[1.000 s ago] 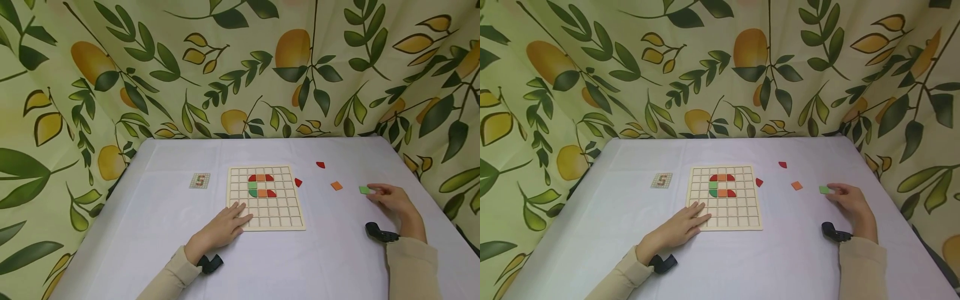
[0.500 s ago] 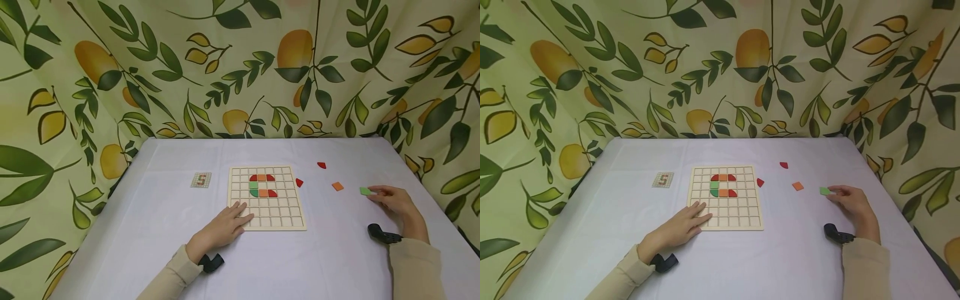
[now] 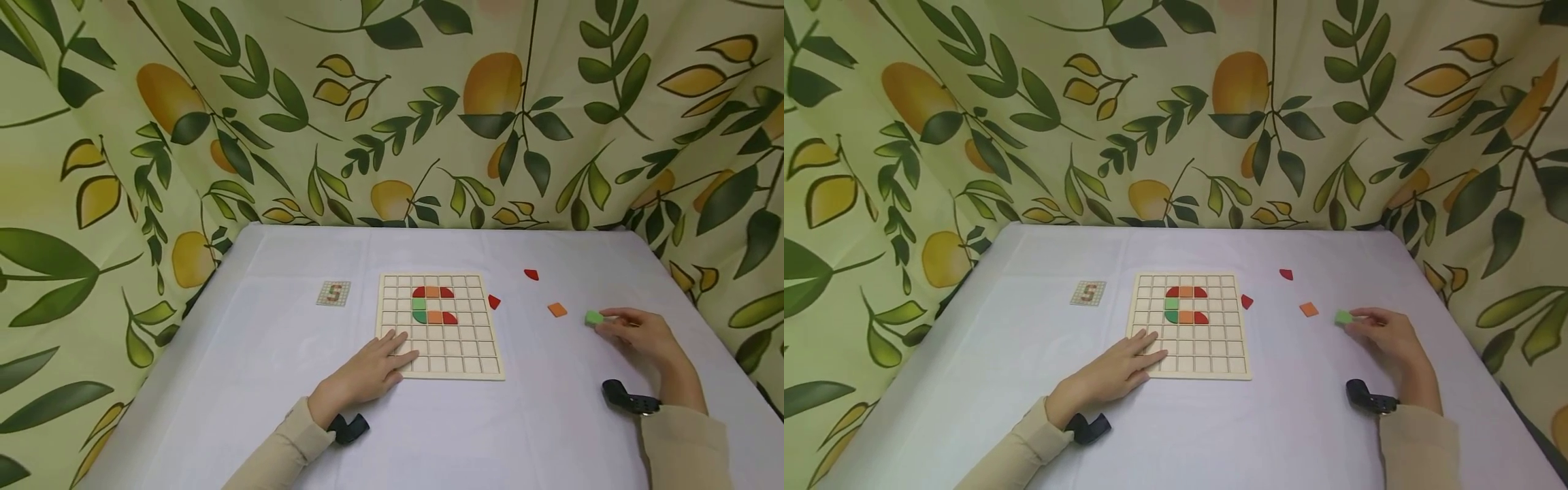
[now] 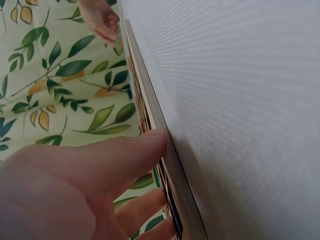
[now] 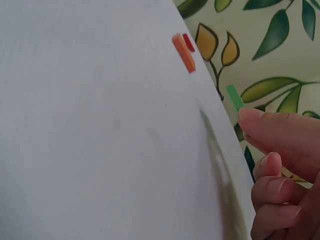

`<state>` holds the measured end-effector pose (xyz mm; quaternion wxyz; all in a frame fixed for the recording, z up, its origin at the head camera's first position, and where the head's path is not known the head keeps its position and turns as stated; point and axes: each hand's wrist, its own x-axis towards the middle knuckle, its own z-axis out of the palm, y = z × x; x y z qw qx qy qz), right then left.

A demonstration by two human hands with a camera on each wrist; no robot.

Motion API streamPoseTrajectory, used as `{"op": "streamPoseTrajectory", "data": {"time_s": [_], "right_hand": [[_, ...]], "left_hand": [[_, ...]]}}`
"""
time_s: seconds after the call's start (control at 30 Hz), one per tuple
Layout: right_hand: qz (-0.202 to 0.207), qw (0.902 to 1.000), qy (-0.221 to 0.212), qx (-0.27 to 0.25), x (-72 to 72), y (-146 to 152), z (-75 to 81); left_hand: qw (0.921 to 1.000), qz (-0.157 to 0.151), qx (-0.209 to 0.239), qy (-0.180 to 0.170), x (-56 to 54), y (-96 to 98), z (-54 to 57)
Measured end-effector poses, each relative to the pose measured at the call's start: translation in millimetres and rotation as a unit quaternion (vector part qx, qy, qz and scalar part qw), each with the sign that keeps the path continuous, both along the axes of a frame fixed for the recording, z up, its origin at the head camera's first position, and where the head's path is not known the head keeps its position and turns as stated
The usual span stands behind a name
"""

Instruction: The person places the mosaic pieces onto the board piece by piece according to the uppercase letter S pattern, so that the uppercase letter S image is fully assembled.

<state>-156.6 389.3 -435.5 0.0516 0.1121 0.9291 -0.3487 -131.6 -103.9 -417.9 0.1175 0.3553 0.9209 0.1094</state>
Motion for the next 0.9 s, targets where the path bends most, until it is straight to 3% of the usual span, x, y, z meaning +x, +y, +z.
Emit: {"op": "streamPoseTrajectory", "data": {"time_s": [0.17,0.6,0.9], "right_hand": [[0.011,0.9992,0.035,-0.017,-0.5,-13.3,7.1],[0.035,0.9945,0.072,-0.068,-5.7,-49.8,20.3],[0.054,0.9948,0.051,-0.069,-10.2,-79.0,24.8]], "left_hand": [[1.0000,0.003,-0.001,-0.005,-0.5,0.0,0.8],[0.9999,-0.006,0.006,-0.007,-0.6,-0.8,4.9],[1.0000,-0.008,-0.005,-0.002,-0.1,-1.0,4.9]]}}
